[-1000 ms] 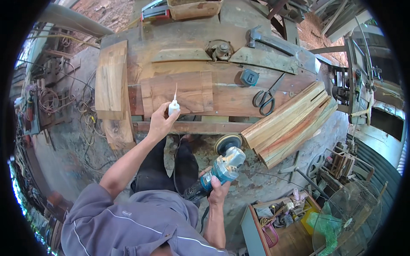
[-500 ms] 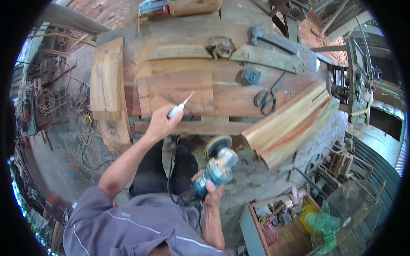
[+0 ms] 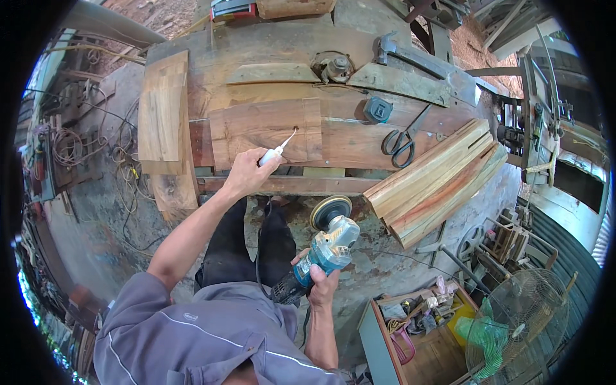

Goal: Sanding wooden planks and applying wood glue in a workshop.

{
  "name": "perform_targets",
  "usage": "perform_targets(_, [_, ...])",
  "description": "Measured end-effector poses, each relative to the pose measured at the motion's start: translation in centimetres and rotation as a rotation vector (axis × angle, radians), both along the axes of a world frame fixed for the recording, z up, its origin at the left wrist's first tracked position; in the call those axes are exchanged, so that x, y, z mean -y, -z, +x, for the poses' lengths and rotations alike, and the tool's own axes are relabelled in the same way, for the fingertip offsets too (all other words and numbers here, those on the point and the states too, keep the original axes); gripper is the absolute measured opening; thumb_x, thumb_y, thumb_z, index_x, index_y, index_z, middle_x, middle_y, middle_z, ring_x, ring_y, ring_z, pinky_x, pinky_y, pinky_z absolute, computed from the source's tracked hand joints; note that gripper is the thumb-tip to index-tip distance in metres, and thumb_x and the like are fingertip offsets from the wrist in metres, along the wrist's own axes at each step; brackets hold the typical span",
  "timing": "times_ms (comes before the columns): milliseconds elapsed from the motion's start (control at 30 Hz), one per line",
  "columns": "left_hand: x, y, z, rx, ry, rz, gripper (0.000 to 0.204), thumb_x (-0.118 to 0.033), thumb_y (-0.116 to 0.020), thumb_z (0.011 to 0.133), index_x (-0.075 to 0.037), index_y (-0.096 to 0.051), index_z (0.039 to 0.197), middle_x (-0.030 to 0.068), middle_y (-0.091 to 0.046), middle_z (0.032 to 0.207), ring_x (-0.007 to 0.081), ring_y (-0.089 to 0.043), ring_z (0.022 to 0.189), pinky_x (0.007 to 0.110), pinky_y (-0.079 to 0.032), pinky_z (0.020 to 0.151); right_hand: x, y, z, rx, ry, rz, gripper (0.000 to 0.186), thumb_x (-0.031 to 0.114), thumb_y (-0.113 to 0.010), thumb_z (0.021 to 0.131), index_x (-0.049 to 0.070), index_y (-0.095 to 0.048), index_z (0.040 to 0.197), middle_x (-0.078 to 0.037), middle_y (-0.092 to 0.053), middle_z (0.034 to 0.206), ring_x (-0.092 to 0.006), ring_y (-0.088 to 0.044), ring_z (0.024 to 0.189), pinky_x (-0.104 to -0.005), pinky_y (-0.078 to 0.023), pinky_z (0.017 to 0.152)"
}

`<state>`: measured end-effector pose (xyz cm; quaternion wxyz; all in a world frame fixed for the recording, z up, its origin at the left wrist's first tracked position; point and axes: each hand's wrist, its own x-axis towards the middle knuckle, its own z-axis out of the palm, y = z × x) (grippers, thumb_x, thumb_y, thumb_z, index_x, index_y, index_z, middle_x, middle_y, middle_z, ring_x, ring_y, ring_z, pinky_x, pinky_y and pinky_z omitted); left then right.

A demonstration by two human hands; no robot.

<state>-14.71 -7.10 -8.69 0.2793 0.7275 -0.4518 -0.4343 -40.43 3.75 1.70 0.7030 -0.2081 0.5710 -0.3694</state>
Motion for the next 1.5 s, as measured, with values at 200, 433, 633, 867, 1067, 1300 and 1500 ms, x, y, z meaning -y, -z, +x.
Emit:
perform_targets(200, [-0.2,-0.1,0.0,-0.004,-0.016,-0.001,0.044,-0.038,-0.068,0.090,0.006,-0.071,0.089,0.0257,-0.068,0.078,0.0406,-0.068,0.074,0.048,-0.051,0.069,-0.1,-0.2,0.1,0.000,-0.002,-0.002,0.064,0.033,-0.072,0.078,-0.005,-0.051,0.125,-0.018,-0.065,0.094,-0.0274,-0.068,0.082,-0.0381,-0.056,0.075])
perform_targets(433, [-0.5,0.3,0.4,0.013,-0.028,0.016,0.043,-0.038,-0.067,0.091,0.006,-0.071,0.089,0.0258,-0.068,0.078,0.0403,-0.068,0.073,0.047,-0.051,0.068,0.1,-0.2,0.0,-0.023,-0.013,-0.013,0.065,0.039,-0.073,0.078,-0.004,-0.051,0.122,-0.018,-0.064,0.094,-0.0279,-0.068,0.082,-0.0413,-0.059,0.073])
perform_targets(633, [-1.4,-0.6,1.0,-0.001,-0.051,0.026,0.043,-0.037,-0.066,0.092,0.006,-0.070,0.087,0.0255,-0.068,0.076,0.0394,-0.068,0.072,0.046,-0.051,0.068,0.1,-0.4,0.1,-0.028,-0.023,-0.037,0.065,0.039,-0.073,0.077,-0.003,-0.051,0.122,-0.017,-0.064,0.093,-0.0278,-0.068,0.080,-0.0400,-0.058,0.071])
perform_targets(867, [-2.7,-1.0,2.1,-0.003,-0.088,0.046,0.043,-0.037,-0.066,0.092,0.006,-0.070,0.088,0.0258,-0.068,0.077,0.0394,-0.068,0.073,0.046,-0.051,0.068,0.2,-0.6,0.7,-0.022,-0.043,-0.041,0.065,0.038,-0.073,0.077,-0.002,-0.050,0.123,-0.018,-0.064,0.092,-0.0272,-0.068,0.080,-0.0384,-0.058,0.069])
perform_targets(1067, [-3.6,-0.6,2.9,0.016,-0.115,0.034,0.042,-0.036,-0.066,0.092,0.006,-0.070,0.089,0.0271,-0.068,0.079,0.0405,-0.068,0.075,0.046,-0.051,0.069,0.2,-0.3,0.8,-0.014,-0.071,-0.032,0.067,0.038,-0.072,0.078,-0.002,-0.049,0.126,-0.018,-0.063,0.093,-0.0279,-0.067,0.080,-0.0398,-0.057,0.072])
perform_targets(1300, [-4.7,-0.3,3.4,0.005,-0.154,0.034,0.041,-0.036,-0.067,0.092,0.005,-0.071,0.092,0.0262,-0.069,0.082,0.0403,-0.068,0.078,0.046,-0.051,0.071,0.3,-0.8,1.3,-0.003,-0.069,-0.023,0.067,0.038,-0.072,0.078,-0.001,-0.048,0.127,-0.019,-0.062,0.093,-0.0288,-0.066,0.082,-0.0408,-0.056,0.074])
perform_targets(1500, [-5.9,0.3,4.2,0.061,-0.158,0.000,0.039,-0.035,-0.066,0.095,0.002,-0.072,0.102,0.0182,-0.069,0.083,0.0253,-0.065,0.074,0.037,-0.050,0.070,0.4,-0.7,1.4,0.002,-0.074,-0.028,0.069,0.037,-0.073,0.078,-0.001,-0.047,0.129,-0.018,-0.061,0.095,-0.0294,-0.066,0.082,-0.0421,-0.056,0.074])
